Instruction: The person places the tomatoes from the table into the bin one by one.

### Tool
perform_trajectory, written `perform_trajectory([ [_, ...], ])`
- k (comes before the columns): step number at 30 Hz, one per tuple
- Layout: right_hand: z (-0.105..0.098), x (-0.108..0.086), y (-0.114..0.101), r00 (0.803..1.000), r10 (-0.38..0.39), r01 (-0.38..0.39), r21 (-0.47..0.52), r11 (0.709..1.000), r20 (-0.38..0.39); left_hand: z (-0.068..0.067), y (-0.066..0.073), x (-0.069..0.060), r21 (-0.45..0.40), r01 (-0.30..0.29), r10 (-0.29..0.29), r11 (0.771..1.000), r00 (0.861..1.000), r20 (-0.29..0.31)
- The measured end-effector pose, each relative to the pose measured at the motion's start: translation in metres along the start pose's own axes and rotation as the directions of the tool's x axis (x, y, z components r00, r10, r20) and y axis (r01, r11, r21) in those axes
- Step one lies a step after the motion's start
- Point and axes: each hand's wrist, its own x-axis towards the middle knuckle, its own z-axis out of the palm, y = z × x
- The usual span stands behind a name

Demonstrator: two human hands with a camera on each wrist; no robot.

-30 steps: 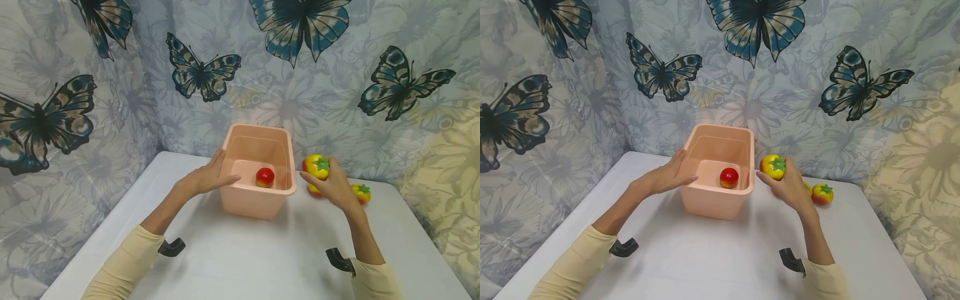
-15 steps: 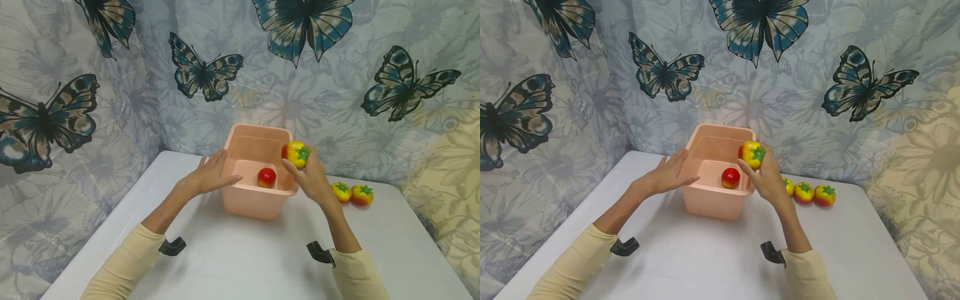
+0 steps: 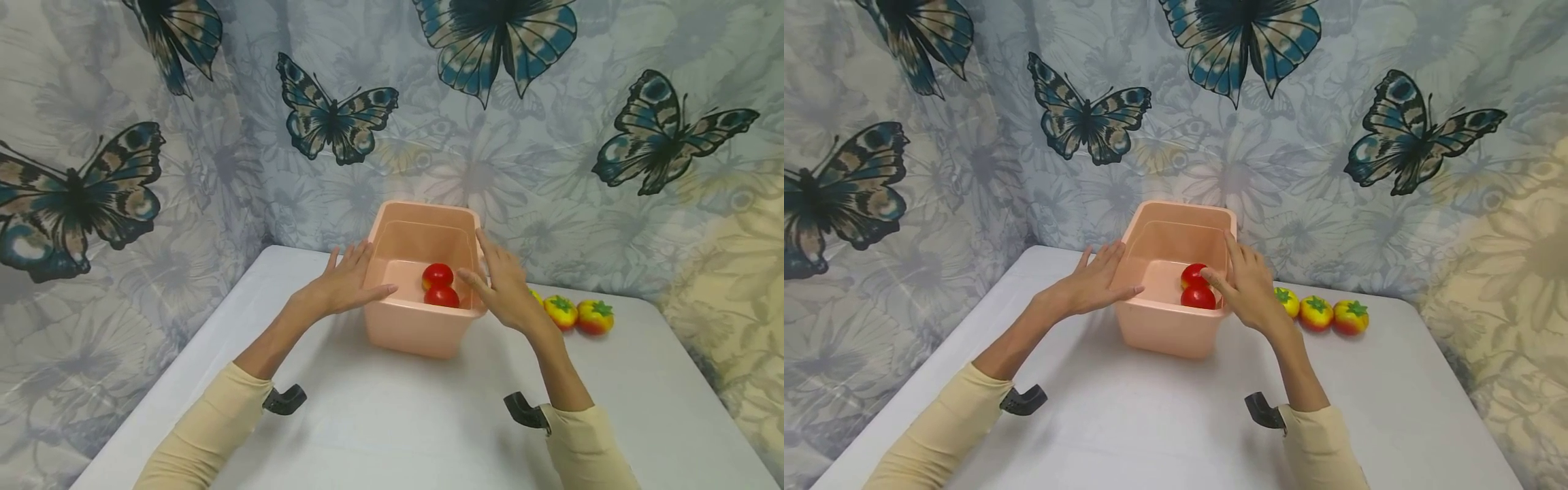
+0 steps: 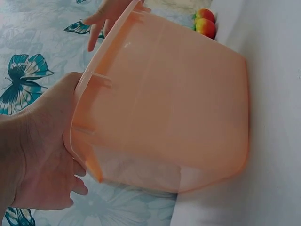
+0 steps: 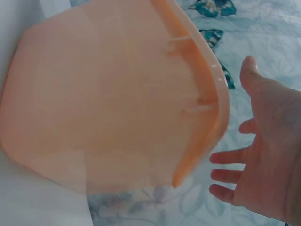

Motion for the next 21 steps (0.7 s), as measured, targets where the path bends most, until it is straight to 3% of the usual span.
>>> perform_trajectory([
  [10, -0.019, -0.020, 0.021, 1.000, 0.012, -0.012, 0.003, 1.000, -0.012, -0.002, -0.002, -0.003, -0.024, 0.006, -0.007, 1.000, 1.000, -0.003],
  [21, -0.049, -0.053, 0.067, 0.997, 0.065, -0.065, 0.002, 0.998, -0.044, -0.001, -0.001, -0.002, -0.031, 0.008, -0.008, 0.999, 1.000, 0.006],
])
